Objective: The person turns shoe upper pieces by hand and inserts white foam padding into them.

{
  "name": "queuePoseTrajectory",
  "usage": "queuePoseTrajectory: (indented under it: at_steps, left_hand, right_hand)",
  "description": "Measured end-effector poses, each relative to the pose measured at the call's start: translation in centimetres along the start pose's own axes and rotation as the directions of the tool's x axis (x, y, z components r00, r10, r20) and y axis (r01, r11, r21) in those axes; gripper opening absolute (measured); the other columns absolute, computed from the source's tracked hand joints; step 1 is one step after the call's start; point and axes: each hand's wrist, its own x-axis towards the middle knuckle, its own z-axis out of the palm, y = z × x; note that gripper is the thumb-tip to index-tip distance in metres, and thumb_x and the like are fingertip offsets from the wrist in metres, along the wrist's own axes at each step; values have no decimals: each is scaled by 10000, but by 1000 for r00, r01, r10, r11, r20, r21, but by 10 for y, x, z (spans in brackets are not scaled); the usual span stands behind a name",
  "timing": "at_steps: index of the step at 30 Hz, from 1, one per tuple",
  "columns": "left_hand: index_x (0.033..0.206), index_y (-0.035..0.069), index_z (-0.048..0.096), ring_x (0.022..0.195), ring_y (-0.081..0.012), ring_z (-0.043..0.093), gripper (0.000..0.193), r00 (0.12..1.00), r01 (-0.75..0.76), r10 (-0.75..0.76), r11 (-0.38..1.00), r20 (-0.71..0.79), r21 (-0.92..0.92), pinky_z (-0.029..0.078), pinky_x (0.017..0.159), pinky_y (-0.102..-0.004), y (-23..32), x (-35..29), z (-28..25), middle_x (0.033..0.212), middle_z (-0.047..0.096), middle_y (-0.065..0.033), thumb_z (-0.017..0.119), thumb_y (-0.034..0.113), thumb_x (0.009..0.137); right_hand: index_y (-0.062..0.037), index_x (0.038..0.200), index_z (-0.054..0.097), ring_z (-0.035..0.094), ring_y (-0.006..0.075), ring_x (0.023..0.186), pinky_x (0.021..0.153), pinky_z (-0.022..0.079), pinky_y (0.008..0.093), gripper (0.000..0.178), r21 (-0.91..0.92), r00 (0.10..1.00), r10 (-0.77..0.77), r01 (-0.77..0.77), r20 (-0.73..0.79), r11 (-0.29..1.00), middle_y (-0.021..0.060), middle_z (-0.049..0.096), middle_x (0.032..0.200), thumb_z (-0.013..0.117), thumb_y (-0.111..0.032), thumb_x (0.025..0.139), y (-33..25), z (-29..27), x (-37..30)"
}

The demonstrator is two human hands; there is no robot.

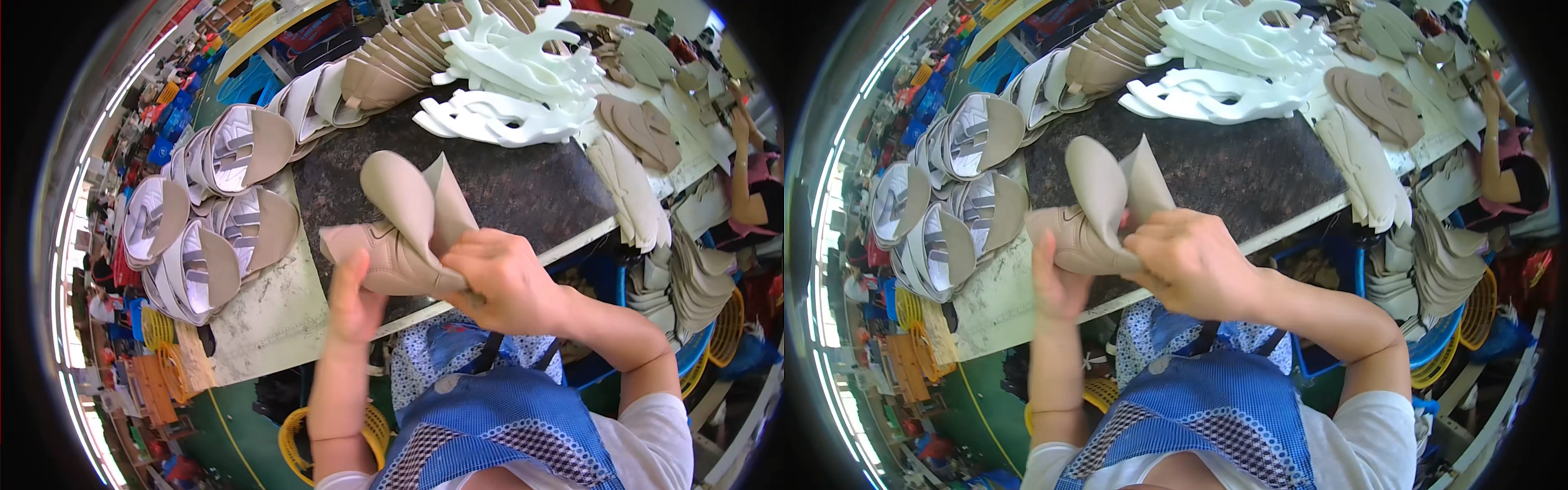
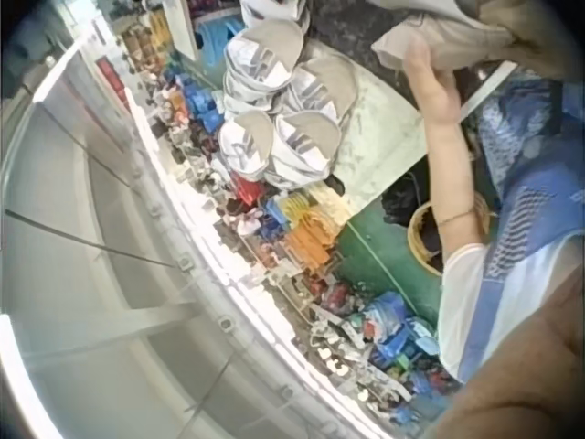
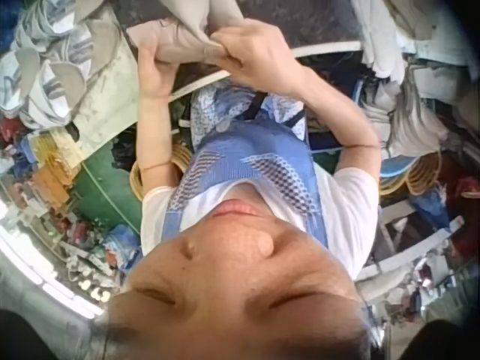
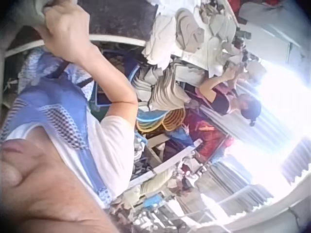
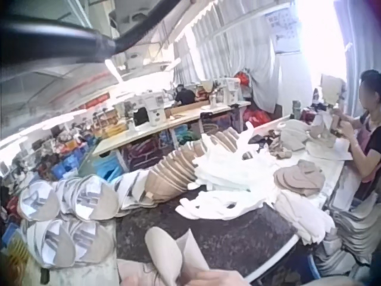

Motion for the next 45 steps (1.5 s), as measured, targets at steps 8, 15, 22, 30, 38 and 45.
queuePoseTrajectory:
  at_steps: [8, 15, 22, 30, 38, 45]
  left_hand:
    - [1466, -4, 399, 1346, -317, 495, 586, 957, -277, 275, 961, 91, 1, 355, 1152, -476, 5, -9, 30, 1438, 516, -169, 528, 349, 1017]
    - [1517, 37, 314, 1430, -281, 384, 528, 990, 78, -8, 865, 141, -496, 338, 1175, -473, -20, -10, 23, 1534, 407, -136, 368, 334, 1083]
    - [1531, 56, 305, 1432, -280, 382, 563, 993, -111, 117, 979, 22, -170, 296, 1191, -466, -17, -14, 35, 1552, 393, -117, 352, 393, 1083]
    - [1555, 56, 261, 1471, -314, 305, 662, 992, -92, 119, 923, 48, -375, 222, 1202, -552, -10, 1, 5, 1591, 335, -118, 513, 356, 1022]
    - [1522, 13, 302, 1387, -297, 426, 827, 968, -231, 243, 959, -58, 164, 313, 1169, -476, 18, -17, 12, 1497, 437, -136, 757, 154, 845]
    - [1382, -37, 485, 1193, -209, 573, 571, 920, -333, 389, 837, -46, 434, 448, 1039, -355, 14, -22, 13, 1305, 587, -124, 746, 68, 886]
  right_hand:
    - [-13, 1085, 615, 705, 334, 793, 640, 542, 444, 321, 89, 946, 222, -248, 236, 965, 165, 711, 840, 718, -106, 796, 34, 17, -4]
    - [-29, 1426, 424, 644, 271, 1103, 982, 515, 395, 752, 834, 916, 159, -401, 368, 379, 139, 678, 1143, 823, -203, 812, 45, -23, 12]
    - [23, 1159, 617, 606, 94, 760, 669, 505, 278, 255, 451, 883, 348, -183, -316, 874, 75, 708, 880, 623, -170, 993, 16, -9, 36]
    - [50, 1089, 641, 605, 84, 755, 660, 500, 275, 313, 724, 771, 630, -382, -93, 574, 53, 694, 859, 599, -250, 1010, 37, 24, 47]
    - [27, 1328, 526, 659, 174, 1044, 970, 506, 313, 494, 941, 860, 399, -336, 318, -26, 82, 672, 1177, 706, -188, 922, 34, 22, 38]
    - [20, 1329, 531, 651, 132, 1009, 887, 525, 300, 569, 535, 891, 445, -421, 92, 733, 73, 685, 1121, 744, 22, 801, 18, 5, 46]
